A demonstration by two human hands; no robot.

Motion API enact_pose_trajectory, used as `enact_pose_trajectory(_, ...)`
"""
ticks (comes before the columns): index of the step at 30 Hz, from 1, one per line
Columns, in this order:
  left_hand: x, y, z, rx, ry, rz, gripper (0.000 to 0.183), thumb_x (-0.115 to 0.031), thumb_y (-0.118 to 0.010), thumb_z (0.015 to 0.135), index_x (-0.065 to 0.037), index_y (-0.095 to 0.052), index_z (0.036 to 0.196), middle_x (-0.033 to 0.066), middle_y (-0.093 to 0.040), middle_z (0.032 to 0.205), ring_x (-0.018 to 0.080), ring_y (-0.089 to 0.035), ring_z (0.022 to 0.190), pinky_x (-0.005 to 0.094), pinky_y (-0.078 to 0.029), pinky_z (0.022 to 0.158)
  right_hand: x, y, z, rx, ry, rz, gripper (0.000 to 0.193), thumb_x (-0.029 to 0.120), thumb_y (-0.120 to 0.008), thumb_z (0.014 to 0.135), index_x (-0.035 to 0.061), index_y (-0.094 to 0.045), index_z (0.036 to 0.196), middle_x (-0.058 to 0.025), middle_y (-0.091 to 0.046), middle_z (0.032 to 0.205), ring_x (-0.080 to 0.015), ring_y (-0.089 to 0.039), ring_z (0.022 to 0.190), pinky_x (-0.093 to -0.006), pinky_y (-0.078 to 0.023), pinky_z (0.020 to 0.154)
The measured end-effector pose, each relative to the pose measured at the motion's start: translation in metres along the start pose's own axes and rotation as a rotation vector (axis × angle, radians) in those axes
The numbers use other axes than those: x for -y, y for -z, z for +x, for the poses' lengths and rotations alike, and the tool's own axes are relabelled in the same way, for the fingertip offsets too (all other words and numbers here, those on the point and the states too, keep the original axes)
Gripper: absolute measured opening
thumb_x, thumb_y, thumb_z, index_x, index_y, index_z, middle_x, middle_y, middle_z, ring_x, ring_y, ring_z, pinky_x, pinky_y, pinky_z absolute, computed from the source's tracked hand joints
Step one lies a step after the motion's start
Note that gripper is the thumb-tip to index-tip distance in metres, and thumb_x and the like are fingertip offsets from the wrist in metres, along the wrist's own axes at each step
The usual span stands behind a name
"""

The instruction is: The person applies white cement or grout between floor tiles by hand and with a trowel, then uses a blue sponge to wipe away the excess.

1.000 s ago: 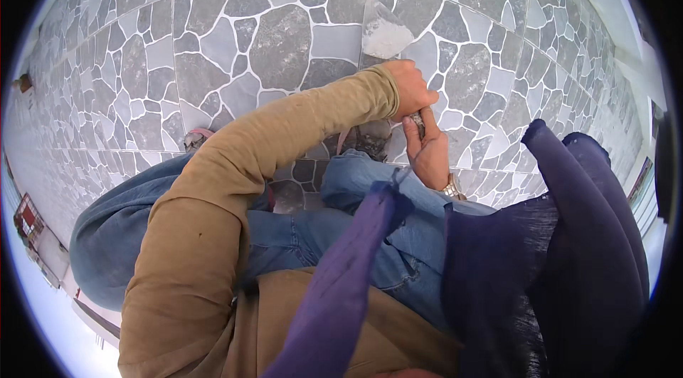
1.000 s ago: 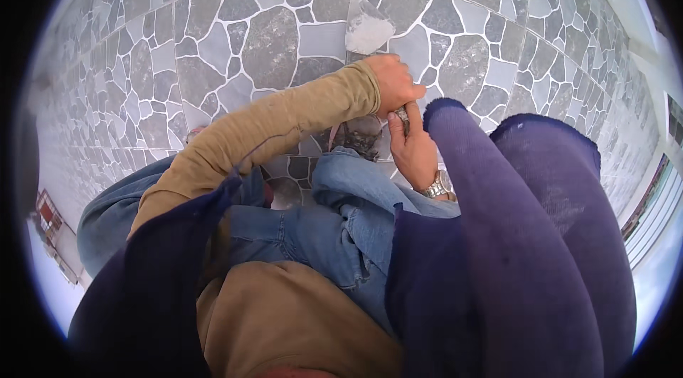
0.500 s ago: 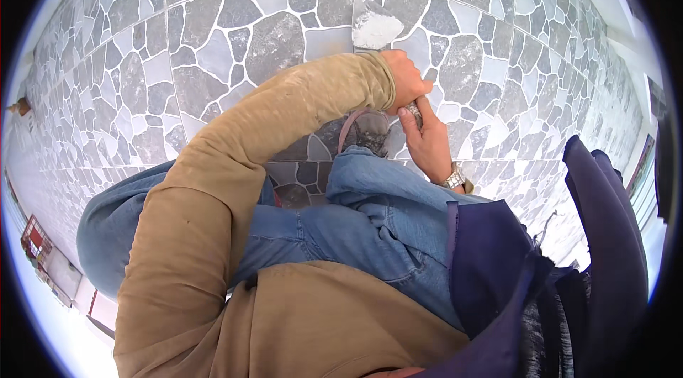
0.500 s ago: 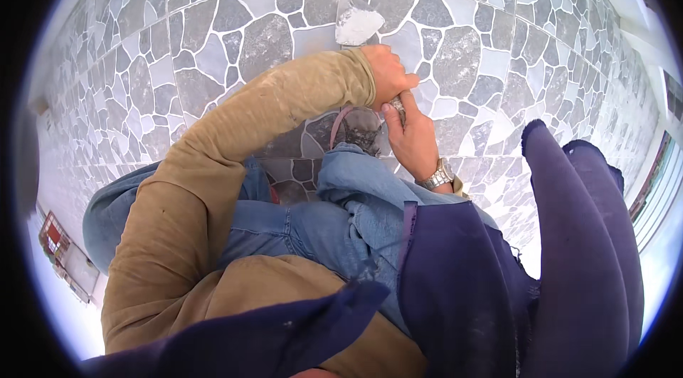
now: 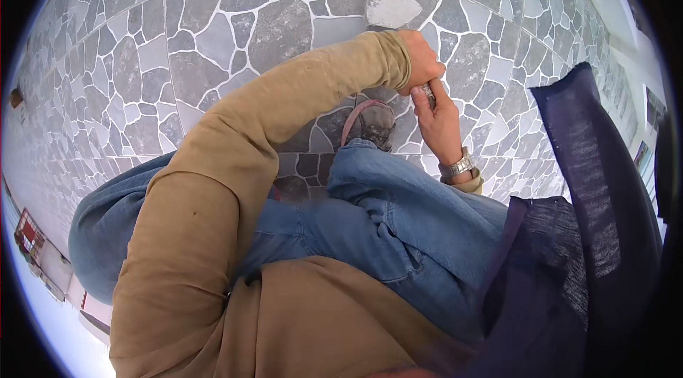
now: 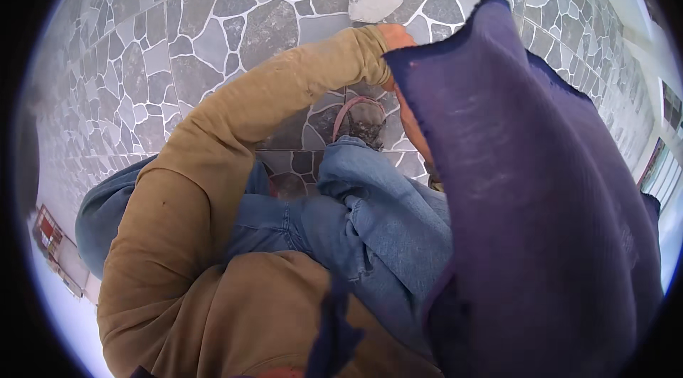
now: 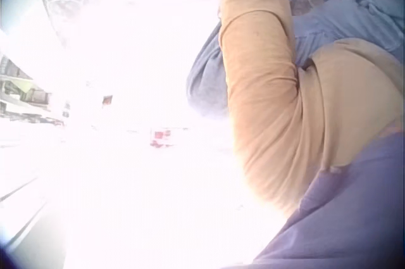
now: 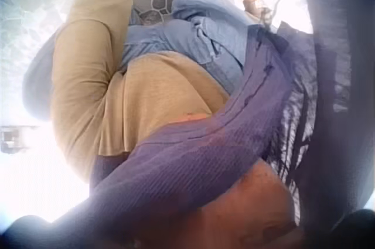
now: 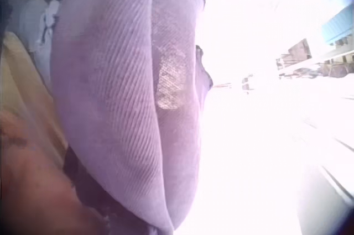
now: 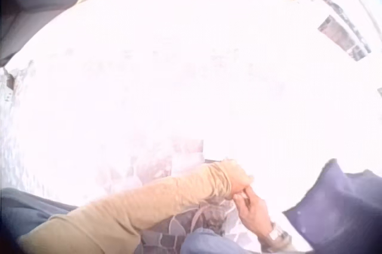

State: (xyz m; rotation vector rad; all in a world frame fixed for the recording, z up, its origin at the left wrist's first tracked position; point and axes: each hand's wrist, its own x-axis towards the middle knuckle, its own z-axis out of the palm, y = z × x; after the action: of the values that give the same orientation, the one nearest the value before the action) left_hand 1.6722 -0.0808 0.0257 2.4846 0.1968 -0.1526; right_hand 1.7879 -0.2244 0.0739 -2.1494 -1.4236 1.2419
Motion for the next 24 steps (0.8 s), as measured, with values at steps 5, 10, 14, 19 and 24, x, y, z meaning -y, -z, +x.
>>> enact_pose_trajectory(5, -0.026, -0.014, -0.007, -0.049, 0.005, 0.020, 0.040, -0.029, -0.082, 0.071, -0.011, -0.065, 0.102, 0.0099, -0.074, 0.084, 0.0319, -0.074, 0.083, 0.0446, -0.058, 0.071, 0.000, 0.003, -0.028, -0.041, -0.001, 0.000, 0.035, 0.028, -0.062, 0.102, 0.0068, -0.060, 0.130, -0.0188, -0.067, 0.070, -0.0378, -0.067, 0.062, -0.0440, -0.046, 0.055)
enact_pose_trajectory(10, -0.003, 0.001, 0.003, -0.090, 0.081, 0.034, 0.044, -0.030, -0.083, 0.069, -0.012, -0.065, 0.105, 0.0098, -0.075, 0.085, 0.0316, -0.074, 0.084, 0.0446, -0.058, 0.072, 0.002, 0.012, 0.004, 0.011, 0.013, -0.003, 0.034, 0.027, -0.062, 0.102, 0.0067, -0.059, 0.130, -0.0192, -0.068, 0.073, -0.0383, -0.067, 0.064, -0.0436, -0.047, 0.056)
enact_pose_trajectory(14, -0.015, -0.008, -0.001, -0.014, 0.081, 0.079, 0.044, -0.031, -0.082, 0.070, -0.012, -0.065, 0.107, 0.0105, -0.075, 0.086, 0.0313, -0.074, 0.085, 0.0441, -0.058, 0.073, 0.002, -0.003, -0.024, -0.037, -0.007, -0.019, 0.041, 0.029, -0.062, 0.104, 0.0035, -0.058, 0.136, -0.0088, -0.064, 0.070, -0.0151, -0.060, 0.062, -0.0323, -0.044, 0.057)
enact_pose_trajectory(19, -0.013, -0.003, -0.004, -0.048, 0.083, 0.064, 0.041, -0.028, -0.081, 0.069, -0.009, -0.068, 0.103, 0.0113, -0.076, 0.091, 0.0320, -0.075, 0.088, 0.0442, -0.060, 0.075, 0.006, 0.002, -0.009, -0.002, -0.047, -0.067, 0.045, 0.031, -0.061, 0.104, 0.0071, -0.055, 0.142, -0.0103, -0.065, 0.070, -0.0186, -0.061, 0.060, -0.0353, -0.046, 0.056)
enact_pose_trajectory(24, -0.029, -0.012, -0.012, -0.014, 0.049, 0.066, 0.043, -0.029, -0.082, 0.068, -0.011, -0.065, 0.103, 0.0109, -0.074, 0.085, 0.0324, -0.074, 0.087, 0.0446, -0.059, 0.075, 0.004, -0.006, -0.036, -0.058, 0.012, -0.005, 0.036, 0.030, -0.060, 0.104, 0.0070, -0.059, 0.133, -0.0132, -0.065, 0.070, -0.0217, -0.061, 0.059, -0.0361, -0.046, 0.056)
